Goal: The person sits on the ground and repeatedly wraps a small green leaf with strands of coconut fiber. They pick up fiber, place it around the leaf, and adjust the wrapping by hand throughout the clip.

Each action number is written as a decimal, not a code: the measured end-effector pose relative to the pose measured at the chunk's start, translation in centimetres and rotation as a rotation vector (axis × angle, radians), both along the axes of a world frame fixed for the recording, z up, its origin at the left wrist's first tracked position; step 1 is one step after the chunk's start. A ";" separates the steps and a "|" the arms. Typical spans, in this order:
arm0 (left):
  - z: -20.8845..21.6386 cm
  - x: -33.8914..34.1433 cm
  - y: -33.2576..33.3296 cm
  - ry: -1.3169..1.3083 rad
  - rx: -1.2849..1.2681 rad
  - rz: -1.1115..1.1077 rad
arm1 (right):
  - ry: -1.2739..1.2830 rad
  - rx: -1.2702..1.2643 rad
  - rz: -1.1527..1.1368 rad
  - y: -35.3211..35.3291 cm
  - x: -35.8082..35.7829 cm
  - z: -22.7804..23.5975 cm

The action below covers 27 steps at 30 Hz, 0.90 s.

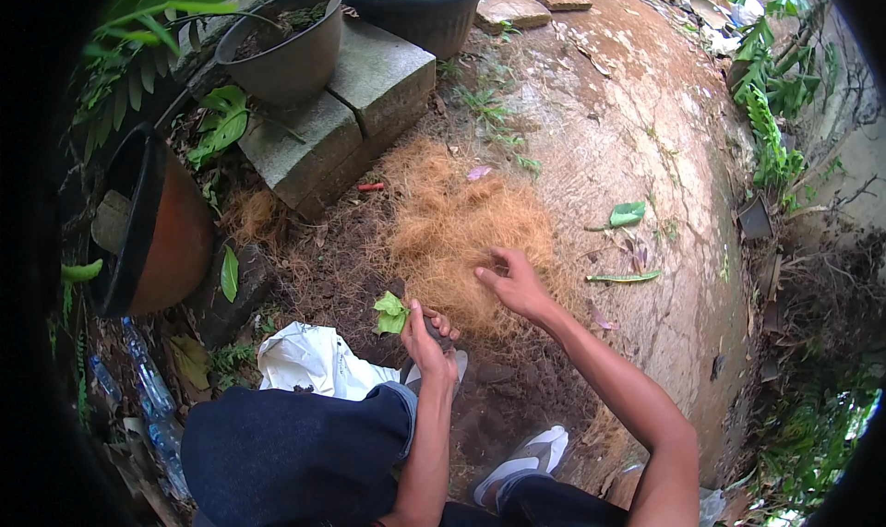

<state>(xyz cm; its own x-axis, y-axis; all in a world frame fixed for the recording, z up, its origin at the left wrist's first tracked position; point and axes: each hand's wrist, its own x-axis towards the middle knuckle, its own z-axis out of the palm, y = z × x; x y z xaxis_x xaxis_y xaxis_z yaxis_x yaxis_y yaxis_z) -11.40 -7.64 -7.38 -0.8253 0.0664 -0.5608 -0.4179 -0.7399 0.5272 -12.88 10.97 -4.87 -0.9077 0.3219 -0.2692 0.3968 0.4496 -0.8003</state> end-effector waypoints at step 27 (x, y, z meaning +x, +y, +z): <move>-0.7 -0.5 -1.0 -0.063 0.153 0.098 | -0.003 -0.028 0.027 -0.6 0.1 1.0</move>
